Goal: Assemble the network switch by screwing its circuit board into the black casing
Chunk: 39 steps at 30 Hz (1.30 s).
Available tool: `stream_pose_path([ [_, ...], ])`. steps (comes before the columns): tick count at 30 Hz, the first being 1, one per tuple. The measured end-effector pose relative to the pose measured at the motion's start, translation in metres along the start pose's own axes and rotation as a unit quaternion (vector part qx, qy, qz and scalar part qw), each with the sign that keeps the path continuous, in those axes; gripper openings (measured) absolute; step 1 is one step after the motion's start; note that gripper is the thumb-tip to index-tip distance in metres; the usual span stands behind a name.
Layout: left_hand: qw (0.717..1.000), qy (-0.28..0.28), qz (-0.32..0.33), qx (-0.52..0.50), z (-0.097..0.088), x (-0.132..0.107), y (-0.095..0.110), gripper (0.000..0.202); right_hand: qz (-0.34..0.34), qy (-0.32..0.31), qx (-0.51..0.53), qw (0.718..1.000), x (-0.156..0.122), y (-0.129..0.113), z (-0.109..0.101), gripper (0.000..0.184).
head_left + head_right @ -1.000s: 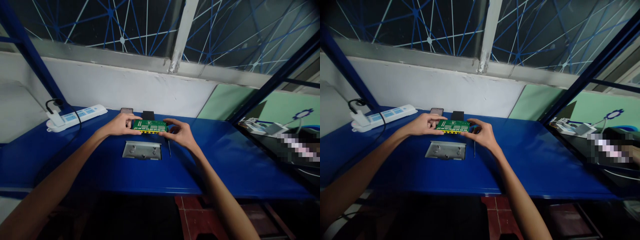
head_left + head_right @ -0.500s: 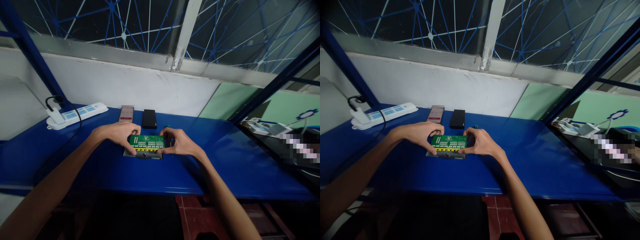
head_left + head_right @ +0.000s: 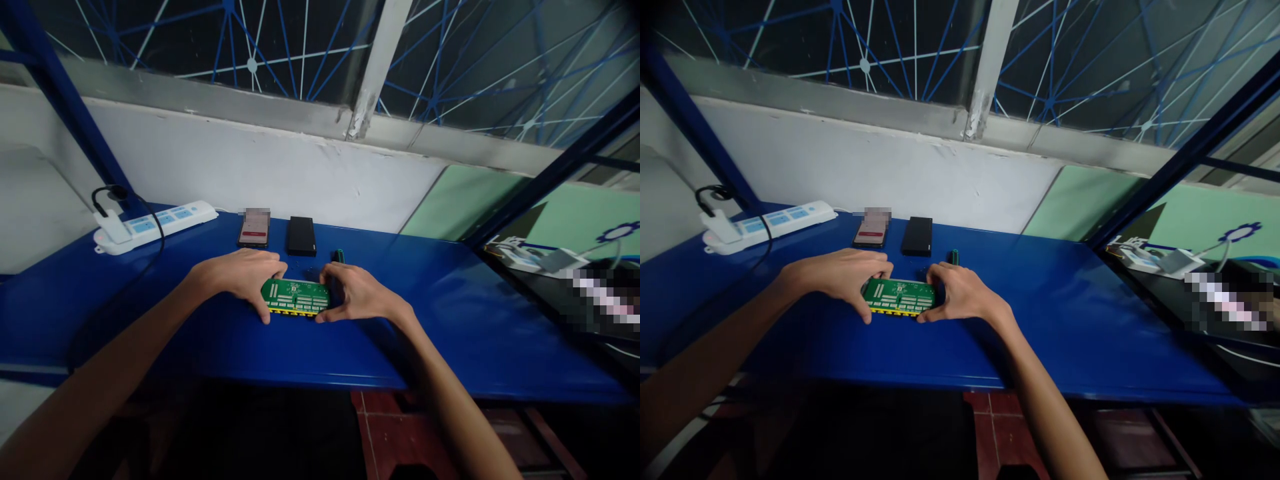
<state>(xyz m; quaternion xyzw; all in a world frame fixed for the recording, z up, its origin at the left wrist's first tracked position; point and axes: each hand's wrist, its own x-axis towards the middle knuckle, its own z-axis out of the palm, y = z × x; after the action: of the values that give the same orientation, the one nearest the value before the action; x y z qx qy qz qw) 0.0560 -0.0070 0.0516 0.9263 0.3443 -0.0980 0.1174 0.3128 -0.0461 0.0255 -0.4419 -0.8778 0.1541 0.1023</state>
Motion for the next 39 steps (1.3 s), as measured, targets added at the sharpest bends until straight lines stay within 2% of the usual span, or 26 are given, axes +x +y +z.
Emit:
stream_pose_path([
  [16,1.0,-0.007,0.022,-0.019,0.0015,-0.0003,0.0005,0.07,0.004,-0.015,-0.002,1.0,-0.0005,-0.0009,-0.0005,0.061],
  [31,1.0,-0.008,-0.002,-0.003,0.0086,0.0022,0.0055,0.076,0.013,-0.015,-0.06,0.998,0.0006,-0.0036,0.0023,0.067],
  [39,1.0,-0.017,-0.003,-0.01,0.0064,0.0013,0.0061,0.07,0.009,-0.012,-0.04,0.999,-0.0018,-0.0014,0.0004,0.071],
])
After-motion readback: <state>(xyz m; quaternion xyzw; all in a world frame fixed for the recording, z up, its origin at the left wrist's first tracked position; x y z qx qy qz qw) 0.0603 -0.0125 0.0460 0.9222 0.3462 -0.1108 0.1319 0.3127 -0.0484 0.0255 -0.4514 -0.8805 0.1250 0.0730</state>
